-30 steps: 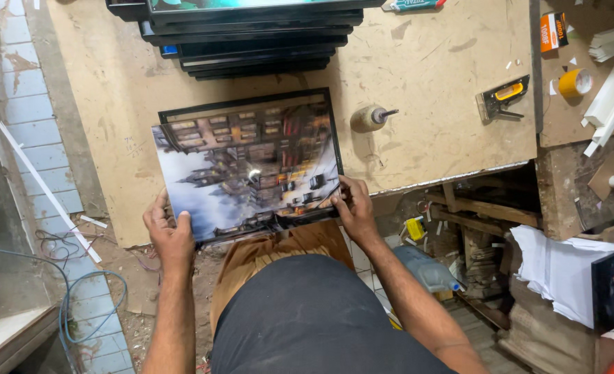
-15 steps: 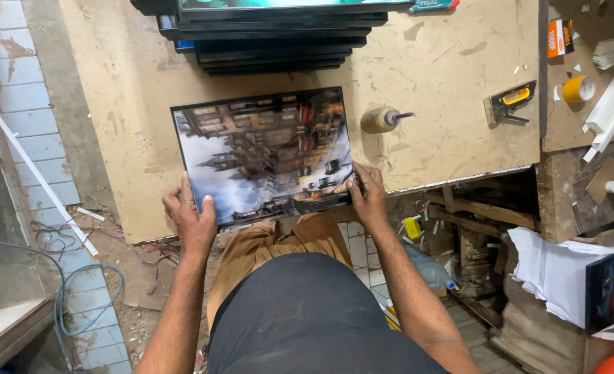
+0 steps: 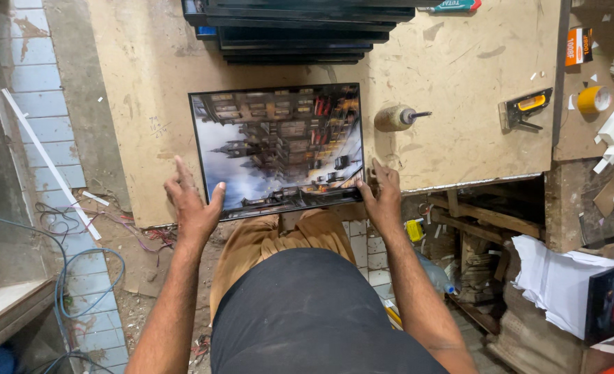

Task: The person applies glue to the inner edge of a picture frame, places a printed image into the frame, and stacks the completed frame. They repeat this process with several different printed images and frames.

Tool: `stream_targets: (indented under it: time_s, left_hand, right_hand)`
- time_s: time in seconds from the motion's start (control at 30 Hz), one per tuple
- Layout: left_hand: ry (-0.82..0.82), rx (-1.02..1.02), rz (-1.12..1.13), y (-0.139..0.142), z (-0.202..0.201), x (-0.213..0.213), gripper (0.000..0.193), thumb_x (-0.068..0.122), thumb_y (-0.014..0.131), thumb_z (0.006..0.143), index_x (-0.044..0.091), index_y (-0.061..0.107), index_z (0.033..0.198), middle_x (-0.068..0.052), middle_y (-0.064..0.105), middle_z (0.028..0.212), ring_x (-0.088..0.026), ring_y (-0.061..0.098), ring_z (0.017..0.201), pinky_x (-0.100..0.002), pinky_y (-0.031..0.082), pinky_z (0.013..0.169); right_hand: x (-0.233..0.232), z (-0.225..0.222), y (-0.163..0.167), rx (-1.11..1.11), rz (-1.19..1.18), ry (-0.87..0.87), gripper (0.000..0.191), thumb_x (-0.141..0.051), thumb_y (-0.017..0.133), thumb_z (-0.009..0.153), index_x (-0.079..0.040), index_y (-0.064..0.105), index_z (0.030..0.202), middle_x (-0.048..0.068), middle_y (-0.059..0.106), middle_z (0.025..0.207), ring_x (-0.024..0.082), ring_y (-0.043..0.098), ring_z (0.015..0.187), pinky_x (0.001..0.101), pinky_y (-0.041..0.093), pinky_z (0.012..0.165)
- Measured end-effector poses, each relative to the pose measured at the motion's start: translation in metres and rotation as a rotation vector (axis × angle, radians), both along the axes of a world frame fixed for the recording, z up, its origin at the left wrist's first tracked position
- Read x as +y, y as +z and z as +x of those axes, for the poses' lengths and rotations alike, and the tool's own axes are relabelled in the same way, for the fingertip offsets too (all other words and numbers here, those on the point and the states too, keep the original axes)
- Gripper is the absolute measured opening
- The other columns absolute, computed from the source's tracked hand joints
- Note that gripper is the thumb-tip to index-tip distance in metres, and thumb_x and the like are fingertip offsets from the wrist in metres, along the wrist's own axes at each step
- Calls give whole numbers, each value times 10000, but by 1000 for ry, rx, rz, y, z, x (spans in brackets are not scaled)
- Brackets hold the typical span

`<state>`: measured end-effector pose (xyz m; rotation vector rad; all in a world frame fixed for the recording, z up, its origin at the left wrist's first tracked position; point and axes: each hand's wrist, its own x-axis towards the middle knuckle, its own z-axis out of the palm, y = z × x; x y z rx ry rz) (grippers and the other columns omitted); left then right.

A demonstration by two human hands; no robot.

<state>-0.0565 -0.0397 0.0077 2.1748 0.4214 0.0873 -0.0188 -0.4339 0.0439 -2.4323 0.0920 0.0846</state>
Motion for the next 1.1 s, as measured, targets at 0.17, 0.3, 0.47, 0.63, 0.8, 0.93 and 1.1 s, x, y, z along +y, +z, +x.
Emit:
stream_targets:
  time_s: [0.17, 0.3, 0.47, 0.63, 0.8, 0.93, 1.1]
  left_hand:
    - [6, 243, -98, 9, -28, 17, 579, 156, 788, 863, 49, 589, 1396, -139, 631, 1094, -229, 678, 838, -361, 572, 784]
    - [-23, 200, -37, 11, -40, 10, 449, 115, 810, 830, 40, 670, 1250, -111, 683, 975, -214, 680, 792, -350, 556, 751]
    - [-58, 364, 88, 28, -25, 9, 605, 174, 816, 824, 48, 579, 1366, -172, 623, 1140, -297, 621, 1009, -434, 516, 892]
    - [-207, 85, 328, 45, 30, 4, 745, 272, 799, 835, 56, 487, 1476, -177, 441, 1493, -355, 405, 1384, -544, 350, 1110]
    - [-306, -150, 583, 52, 106, -2, 781, 508, 779, 908, 19, 531, 1465, -142, 470, 1539, -341, 378, 1432, -575, 239, 1148]
    - [-336, -171, 672, 65, 125, -2, 787, 594, 732, 946, 14, 581, 1455, -129, 525, 1487, -326, 396, 1410, -585, 187, 1172]
    - [-365, -63, 676, 78, 130, -2, 860, 656, 739, 890, 6, 580, 1431, -131, 533, 1439, -319, 386, 1401, -608, 162, 1184]
  right_hand:
    - [-14, -14, -12, 159, 27, -132, 490, -135, 795, 854, -80, 667, 1324, 111, 686, 1059, 210, 697, 906, 337, 583, 801]
    - [-17, -15, -26, 270, 109, -145, 360, -118, 781, 889, -84, 724, 1242, 110, 717, 961, 215, 688, 829, 356, 578, 753]
    - [4, -8, -3, 192, -319, 18, 512, -145, 827, 834, -55, 645, 1304, 193, 677, 1153, 377, 658, 1014, 491, 532, 840]
    - [54, 41, 39, -170, -227, 240, 544, -106, 781, 919, 19, 552, 1396, 239, 548, 1417, 408, 536, 1299, 491, 473, 1084]
    - [81, 119, 45, -386, -444, 401, 675, -59, 738, 800, 78, 529, 1427, 270, 544, 1400, 417, 561, 1238, 520, 438, 1053]
    - [89, 144, 53, -405, -497, 446, 593, -88, 720, 912, 94, 512, 1436, 258, 537, 1395, 397, 564, 1228, 504, 457, 1058]
    - [100, 155, 66, -88, -562, 384, 594, -115, 718, 810, 65, 551, 1351, 233, 549, 1357, 406, 535, 1178, 528, 435, 996]
